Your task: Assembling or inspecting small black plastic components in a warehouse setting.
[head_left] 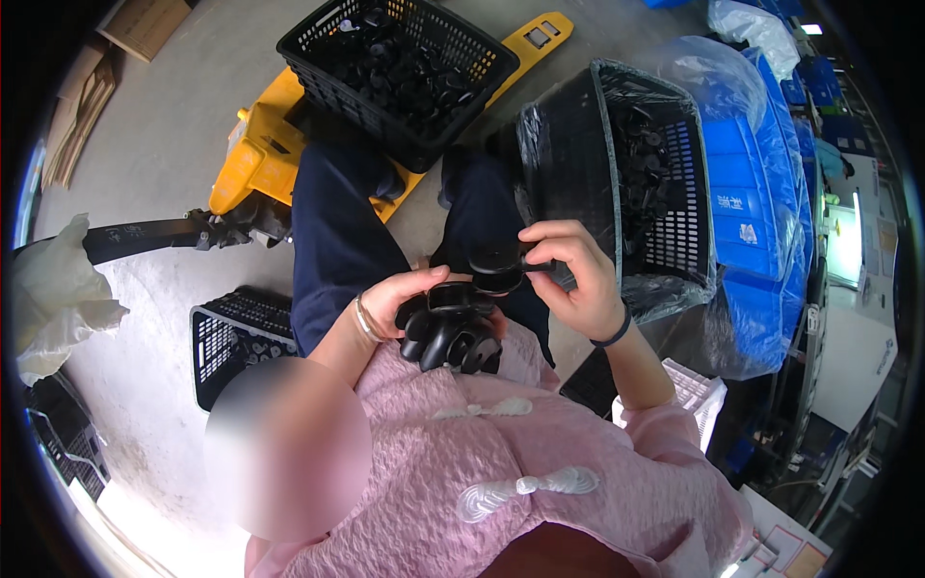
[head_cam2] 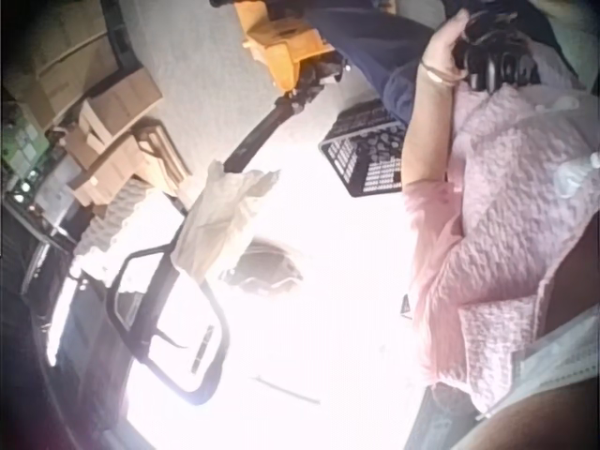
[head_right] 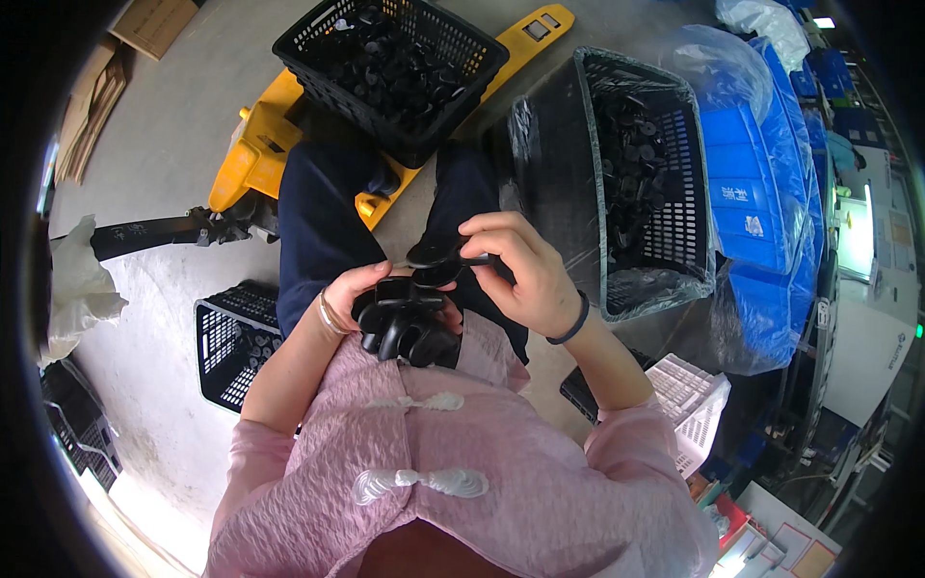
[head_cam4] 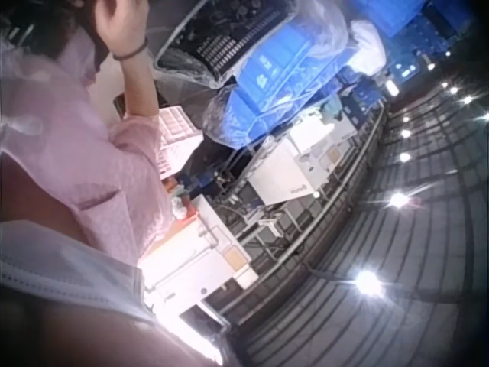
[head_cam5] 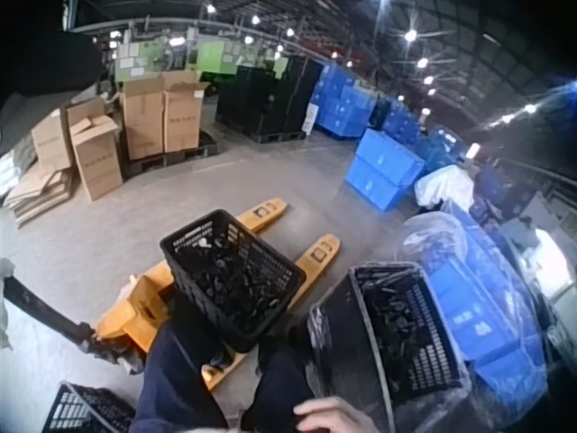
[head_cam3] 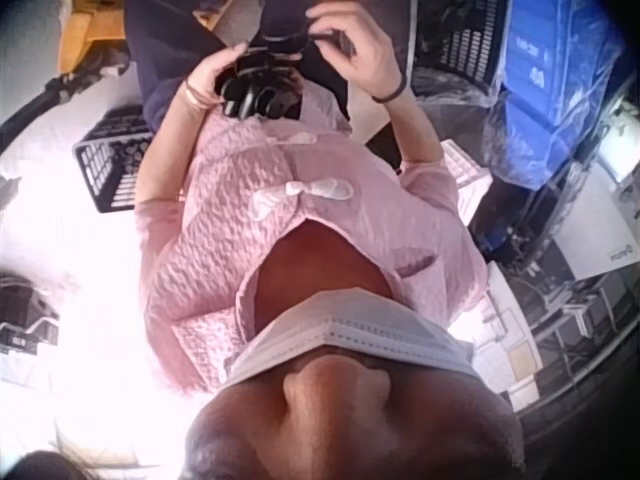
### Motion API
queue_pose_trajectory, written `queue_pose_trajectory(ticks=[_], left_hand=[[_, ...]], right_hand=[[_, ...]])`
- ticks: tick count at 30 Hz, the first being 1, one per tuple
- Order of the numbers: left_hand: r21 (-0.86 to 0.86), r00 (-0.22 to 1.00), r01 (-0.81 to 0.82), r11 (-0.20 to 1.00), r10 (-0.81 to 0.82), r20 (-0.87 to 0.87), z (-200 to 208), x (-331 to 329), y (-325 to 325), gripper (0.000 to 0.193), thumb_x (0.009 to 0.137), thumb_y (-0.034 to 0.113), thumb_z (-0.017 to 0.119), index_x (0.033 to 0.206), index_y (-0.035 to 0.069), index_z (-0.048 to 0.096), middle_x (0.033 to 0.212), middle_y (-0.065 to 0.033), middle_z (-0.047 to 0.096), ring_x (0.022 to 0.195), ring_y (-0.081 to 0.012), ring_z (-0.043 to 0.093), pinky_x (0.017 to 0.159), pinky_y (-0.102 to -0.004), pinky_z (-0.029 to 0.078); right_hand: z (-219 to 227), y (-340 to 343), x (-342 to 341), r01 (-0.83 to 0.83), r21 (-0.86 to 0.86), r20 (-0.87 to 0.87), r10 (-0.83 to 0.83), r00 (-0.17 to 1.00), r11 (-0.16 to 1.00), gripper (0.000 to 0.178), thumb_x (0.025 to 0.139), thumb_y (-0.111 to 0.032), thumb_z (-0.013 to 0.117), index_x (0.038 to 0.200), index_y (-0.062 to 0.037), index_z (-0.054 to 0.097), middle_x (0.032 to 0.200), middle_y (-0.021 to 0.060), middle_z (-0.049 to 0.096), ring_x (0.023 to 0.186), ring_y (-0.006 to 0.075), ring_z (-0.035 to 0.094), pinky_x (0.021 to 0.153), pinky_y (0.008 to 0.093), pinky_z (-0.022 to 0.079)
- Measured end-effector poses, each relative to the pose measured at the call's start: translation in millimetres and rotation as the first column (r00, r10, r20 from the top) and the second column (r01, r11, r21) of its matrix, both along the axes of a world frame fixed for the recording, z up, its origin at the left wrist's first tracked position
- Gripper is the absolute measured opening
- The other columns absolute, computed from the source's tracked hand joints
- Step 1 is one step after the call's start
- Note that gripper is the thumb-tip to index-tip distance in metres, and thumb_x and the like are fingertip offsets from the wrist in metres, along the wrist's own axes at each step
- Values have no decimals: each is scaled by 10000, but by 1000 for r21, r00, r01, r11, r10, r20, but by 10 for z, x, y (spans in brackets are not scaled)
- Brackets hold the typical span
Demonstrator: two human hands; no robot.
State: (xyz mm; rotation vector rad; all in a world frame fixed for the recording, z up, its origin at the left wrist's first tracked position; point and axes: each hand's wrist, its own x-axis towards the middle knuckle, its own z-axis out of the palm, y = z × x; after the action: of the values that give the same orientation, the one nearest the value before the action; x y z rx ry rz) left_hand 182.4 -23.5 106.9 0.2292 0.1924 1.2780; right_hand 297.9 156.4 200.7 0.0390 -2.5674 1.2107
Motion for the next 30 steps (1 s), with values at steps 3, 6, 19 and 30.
queue_pose_trajectory(ticks=[3,6,19,30], left_hand=[[35,1000,-17,999,17,3,43,-5,10,691,854,512,349,1298,-18,344,1190,-284,450,1147,-390,425,982,-437,304],[55,1000,-15,998,14,22,61,-12,17,694,848,502,369,1307,-18,327,1193,-285,447,1145,-389,427,977,-436,307],[119,1000,-20,993,22,-16,16,-16,24,689,848,495,372,1294,-29,340,1177,-289,465,1130,-386,445,974,-436,314],[143,1000,-15,990,14,14,-19,-19,12,682,853,486,363,1302,-26,328,1194,-284,452,1150,-387,424,984,-438,301]], right_hand=[[-27,31,13,8,-4,7,-8,1000,1000,285,674,97,585,920,-34,526,1020,115,548,833,235,584,706,289,475],[-88,55,17,16,-99,55,-10,998,995,289,687,86,591,943,-27,522,1010,113,547,872,204,572,748,272,455],[-15,95,-36,78,82,44,-82,996,994,276,677,88,593,922,-30,541,990,108,541,851,242,570,722,295,463],[-25,97,-55,31,456,-198,68,978,889,252,646,55,607,874,-39,554,971,109,550,818,264,573,659,329,492]])
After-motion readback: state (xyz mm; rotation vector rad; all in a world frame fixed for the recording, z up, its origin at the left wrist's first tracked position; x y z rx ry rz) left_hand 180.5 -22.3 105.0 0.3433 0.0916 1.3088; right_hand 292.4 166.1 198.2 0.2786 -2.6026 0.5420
